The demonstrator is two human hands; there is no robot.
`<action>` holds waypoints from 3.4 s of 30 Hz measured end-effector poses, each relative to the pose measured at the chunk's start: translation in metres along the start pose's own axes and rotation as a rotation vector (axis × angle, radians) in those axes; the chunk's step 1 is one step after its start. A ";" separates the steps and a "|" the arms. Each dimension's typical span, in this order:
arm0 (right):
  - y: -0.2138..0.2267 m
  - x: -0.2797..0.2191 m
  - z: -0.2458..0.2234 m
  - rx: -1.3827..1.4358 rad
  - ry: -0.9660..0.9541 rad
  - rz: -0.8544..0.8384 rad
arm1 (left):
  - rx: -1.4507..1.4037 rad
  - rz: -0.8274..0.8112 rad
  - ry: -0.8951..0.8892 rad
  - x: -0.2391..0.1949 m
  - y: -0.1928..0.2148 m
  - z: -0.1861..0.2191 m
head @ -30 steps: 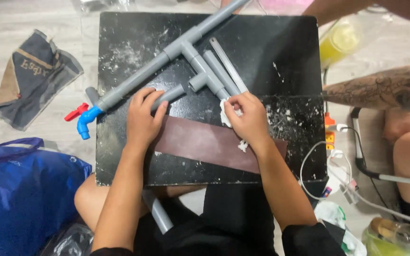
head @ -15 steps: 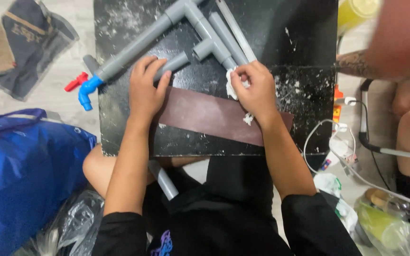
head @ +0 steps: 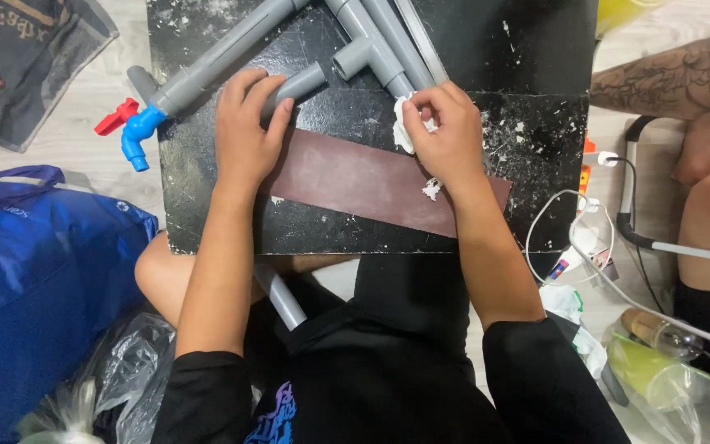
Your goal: The person sits on the floor and sands the ends of gray PVC pipes using a piece of sandpaper placed on a black table. They hold the pipes with one hand and rub them against the sandpaper with the other, occasionally wiping the surface with a white cloth.
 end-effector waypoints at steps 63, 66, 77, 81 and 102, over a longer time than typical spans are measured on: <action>-0.015 0.015 -0.006 -0.294 0.132 -0.206 | -0.027 0.019 -0.045 0.001 0.003 0.000; -0.012 0.015 -0.012 -0.262 0.148 -0.191 | -0.028 0.023 -0.032 0.002 0.003 -0.001; -0.014 0.021 -0.019 -0.187 0.152 -0.252 | -0.014 -0.007 0.011 -0.001 0.000 -0.003; -0.014 0.034 -0.012 -0.182 0.103 -0.325 | -0.072 -0.065 0.052 0.003 0.001 -0.007; -0.024 0.025 -0.005 -0.195 0.214 -0.121 | 0.151 0.061 -0.211 0.015 -0.023 0.011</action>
Point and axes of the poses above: each hand's wrist, its own x-axis towards the middle knuckle, its own y-axis out of the back of the hand, z = x × y, the point moved 6 cm from there along x, towards the middle knuckle
